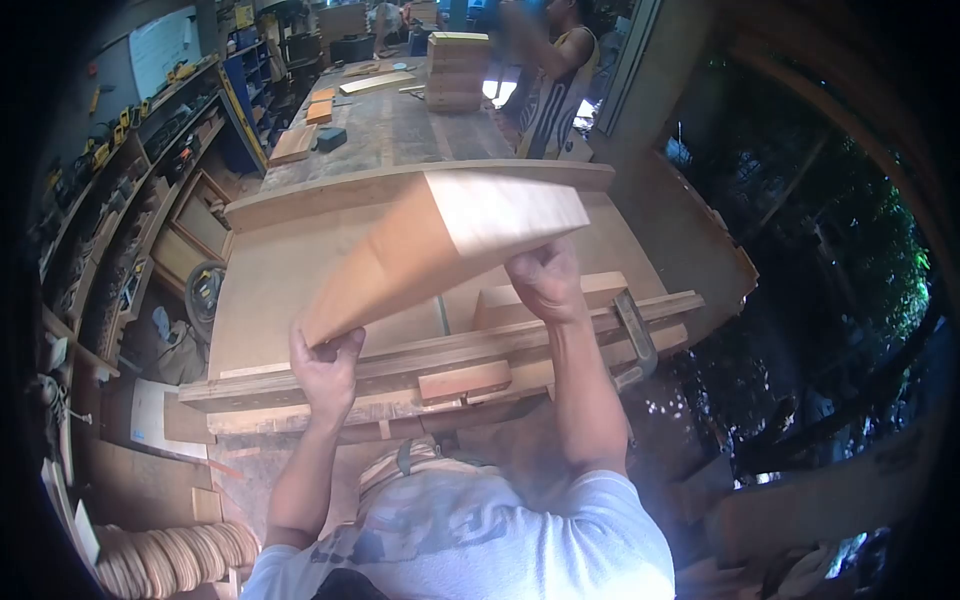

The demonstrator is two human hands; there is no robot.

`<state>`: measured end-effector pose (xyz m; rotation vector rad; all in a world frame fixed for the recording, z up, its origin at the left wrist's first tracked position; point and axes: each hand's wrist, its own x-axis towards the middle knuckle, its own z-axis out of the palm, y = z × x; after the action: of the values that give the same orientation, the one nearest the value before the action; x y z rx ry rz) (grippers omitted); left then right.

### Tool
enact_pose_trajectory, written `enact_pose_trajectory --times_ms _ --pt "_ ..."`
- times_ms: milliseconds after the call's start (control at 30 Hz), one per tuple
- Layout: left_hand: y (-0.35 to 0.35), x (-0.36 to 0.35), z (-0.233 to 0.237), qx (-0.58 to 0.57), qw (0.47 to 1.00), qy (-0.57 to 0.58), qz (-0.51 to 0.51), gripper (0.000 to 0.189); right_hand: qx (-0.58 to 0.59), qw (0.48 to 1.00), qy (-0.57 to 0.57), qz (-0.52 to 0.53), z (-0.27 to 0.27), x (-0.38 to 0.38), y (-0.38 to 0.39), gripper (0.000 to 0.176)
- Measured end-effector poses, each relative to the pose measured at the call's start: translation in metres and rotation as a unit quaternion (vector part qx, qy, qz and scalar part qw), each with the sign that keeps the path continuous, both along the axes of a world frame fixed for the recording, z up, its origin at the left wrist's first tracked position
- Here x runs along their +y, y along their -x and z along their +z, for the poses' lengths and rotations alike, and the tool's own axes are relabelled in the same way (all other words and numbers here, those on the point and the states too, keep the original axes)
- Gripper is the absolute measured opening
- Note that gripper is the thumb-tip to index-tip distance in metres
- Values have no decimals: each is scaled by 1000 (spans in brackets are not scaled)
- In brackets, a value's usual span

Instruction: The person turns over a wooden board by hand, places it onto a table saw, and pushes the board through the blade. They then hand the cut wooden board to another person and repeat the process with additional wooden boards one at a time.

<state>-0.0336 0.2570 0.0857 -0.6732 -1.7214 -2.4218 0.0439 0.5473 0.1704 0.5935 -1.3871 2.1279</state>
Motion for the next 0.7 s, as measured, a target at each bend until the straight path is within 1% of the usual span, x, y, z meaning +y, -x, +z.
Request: enact_pose_trajectory --times_ms 67,100,133,200,233,300,333,400,467,500,533,567,633,667,700 --pt "11 -26 -16 166 985 -26 25 61 -69 992 76 79 -1 -27 -8 59" --pt "14 -37 -21 245 968 -40 39 56 -39 995 8 97 -6 -26 -5 51" --pt "10 -55 0 340 934 77 81 51 -23 984 32 175 -13 -24 5 47" --pt "2 -77 -6 387 905 129 125 50 -81 966 79 232 -23 -29 6 44" --pt "0 -87 -10 411 887 157 144 50 -150 961 99 209 -7 -43 -1 46" --pt "-3 -98 -23 418 878 162 169 48 -222 950 142 164 -13 -56 -7 49" --pt "-4 -101 -25 422 874 162 180 48 -220 951 163 145 -20 -59 -4 50" --pt "-4 -108 -28 424 867 171 197 50 -214 967 126 54 -24 -68 -1 56" --pt "-2 -112 -32 424 865 170 210 53 -169 981 81 56 -30 -77 0 57" --pt "1 -113 -34 426 863 168 213 55 -155 983 61 80 -35 -74 3 53" --pt "3 -116 -35 403 879 154 202 56 -141 984 42 104 -40 -72 6 48" --pt "6 -121 -34 384 889 159 193 56 -137 978 24 155 -54 -62 16 40" --pt "13 -134 -28 348 905 168 177 56 -106 981 -42 156 -67 -69 25 32" --pt "15 -146 -24 337 908 188 164 56 -82 987 -87 105 -77 -79 21 33" --pt "18 -159 -18 326 910 205 152 56 -93 988 -72 102 -84 -88 19 34"
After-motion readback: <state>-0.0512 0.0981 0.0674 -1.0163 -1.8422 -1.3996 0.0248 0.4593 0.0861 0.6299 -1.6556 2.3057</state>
